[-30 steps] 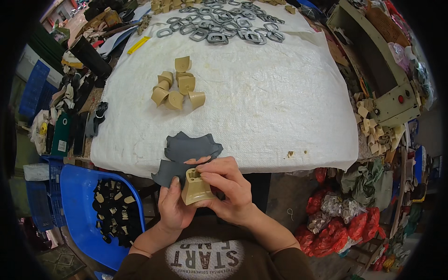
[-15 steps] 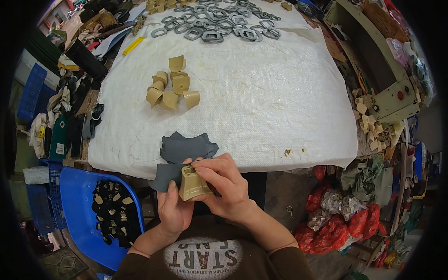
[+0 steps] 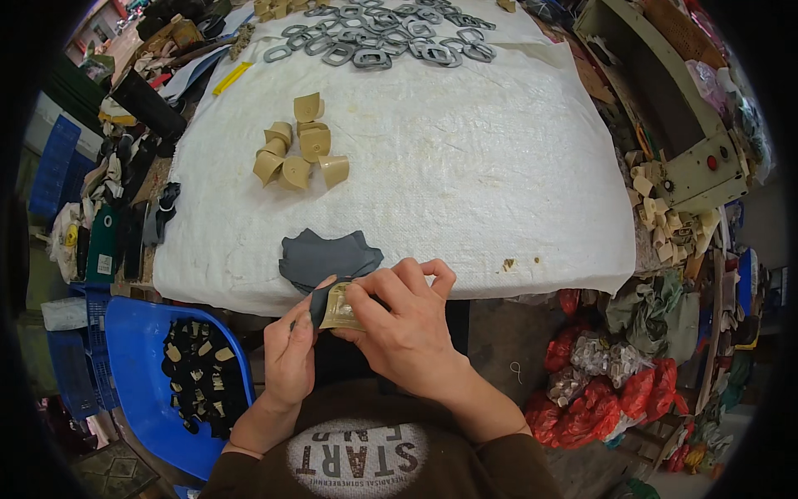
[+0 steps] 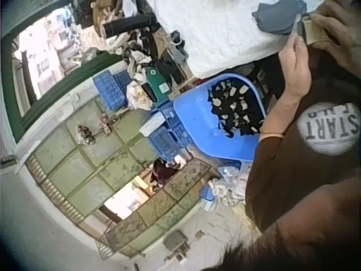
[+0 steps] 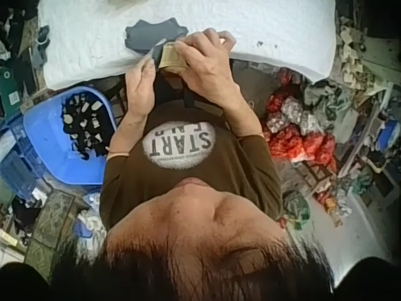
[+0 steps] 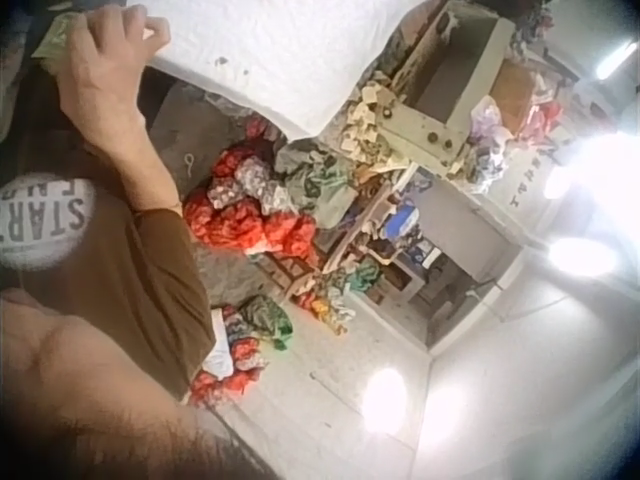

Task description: Manually assembling and inspecting small plastic or rubber shoe components, fitting pieces together and checking for defects.

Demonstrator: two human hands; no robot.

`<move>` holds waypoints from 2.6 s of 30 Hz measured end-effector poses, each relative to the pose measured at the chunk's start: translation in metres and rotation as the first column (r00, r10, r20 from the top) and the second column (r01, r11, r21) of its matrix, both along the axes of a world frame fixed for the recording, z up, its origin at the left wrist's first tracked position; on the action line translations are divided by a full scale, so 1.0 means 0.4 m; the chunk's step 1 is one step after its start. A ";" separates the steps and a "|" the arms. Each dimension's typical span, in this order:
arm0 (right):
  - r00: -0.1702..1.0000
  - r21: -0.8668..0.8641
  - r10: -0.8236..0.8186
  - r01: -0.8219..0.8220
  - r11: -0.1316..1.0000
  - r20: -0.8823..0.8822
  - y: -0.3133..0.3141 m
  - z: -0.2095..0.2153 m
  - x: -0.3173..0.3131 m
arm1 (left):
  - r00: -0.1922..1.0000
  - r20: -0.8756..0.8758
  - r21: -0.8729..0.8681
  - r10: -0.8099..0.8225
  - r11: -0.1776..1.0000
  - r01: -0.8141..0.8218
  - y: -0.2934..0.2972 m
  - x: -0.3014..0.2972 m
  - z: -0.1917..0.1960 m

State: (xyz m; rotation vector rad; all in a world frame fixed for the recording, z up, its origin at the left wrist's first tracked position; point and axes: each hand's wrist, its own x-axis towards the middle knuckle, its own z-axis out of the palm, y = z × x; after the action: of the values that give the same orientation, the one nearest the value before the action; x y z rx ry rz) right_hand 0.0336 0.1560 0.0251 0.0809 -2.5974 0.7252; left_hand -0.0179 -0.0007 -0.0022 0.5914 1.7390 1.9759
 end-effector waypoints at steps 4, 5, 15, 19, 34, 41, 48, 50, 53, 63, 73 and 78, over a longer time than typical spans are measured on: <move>1.000 0.084 0.009 -0.012 0.996 0.030 0.006 -0.019 0.007 | 0.995 -0.079 -0.271 -0.055 0.962 0.032 0.008 0.009 0.009; 0.999 0.083 0.005 -0.008 0.997 0.031 0.006 -0.022 0.008 | 0.995 -0.078 -0.272 -0.059 0.962 0.036 0.012 0.013 0.014; 0.998 -0.056 0.046 -0.048 0.997 -0.034 0.031 -0.082 0.003 | 0.960 -0.227 -0.255 -0.163 0.961 0.103 0.003 -0.007 -0.021; 0.990 -0.238 0.101 -0.123 0.964 -0.102 0.040 -0.090 0.008 | 0.854 0.426 0.195 -0.299 0.952 0.236 -0.019 -0.042 -0.054; 0.973 -0.316 0.210 -0.231 0.920 -0.098 0.035 -0.097 0.002 | 0.900 0.385 0.190 -0.205 0.972 0.140 0.023 -0.015 -0.062; 0.983 -0.306 0.169 -0.184 0.934 -0.073 0.042 -0.092 0.011 | 0.966 -0.258 0.121 0.036 0.993 -0.005 -0.004 -0.014 -0.068; 0.968 -0.389 0.244 -0.250 0.887 -0.065 0.035 -0.091 0.016 | 0.739 -0.668 0.054 0.088 0.996 -0.070 0.010 -0.026 -0.054; 0.962 -0.358 0.270 -0.269 0.894 -0.047 0.026 -0.101 0.016 | 0.664 -0.746 0.027 0.048 0.999 -0.042 0.010 -0.029 -0.048; 0.971 -0.316 0.213 -0.238 0.919 -0.113 0.037 -0.087 0.012 | 0.699 -0.712 0.134 0.066 0.990 0.044 0.017 -0.033 -0.059; 0.953 -0.313 0.300 -0.297 0.902 -0.038 0.018 -0.044 0.025 | 0.939 0.248 0.009 -0.240 0.969 0.245 -0.011 -0.038 -0.042; 0.997 -0.837 -0.041 -0.031 0.547 -0.063 -0.034 -0.119 0.037 | 0.981 0.146 -0.036 -0.125 0.991 0.132 0.020 -0.021 -0.026; 0.998 -0.812 -0.050 0.006 0.583 -0.028 -0.044 -0.113 0.041 | 0.997 0.027 -0.046 -0.078 0.996 0.079 0.029 -0.003 -0.049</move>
State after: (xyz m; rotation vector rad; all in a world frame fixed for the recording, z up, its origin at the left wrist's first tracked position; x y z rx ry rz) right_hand 0.0501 0.1386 -0.0200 -0.2274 -1.9507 1.8037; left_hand -0.0193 0.0110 -0.0217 0.6065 1.7161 1.8759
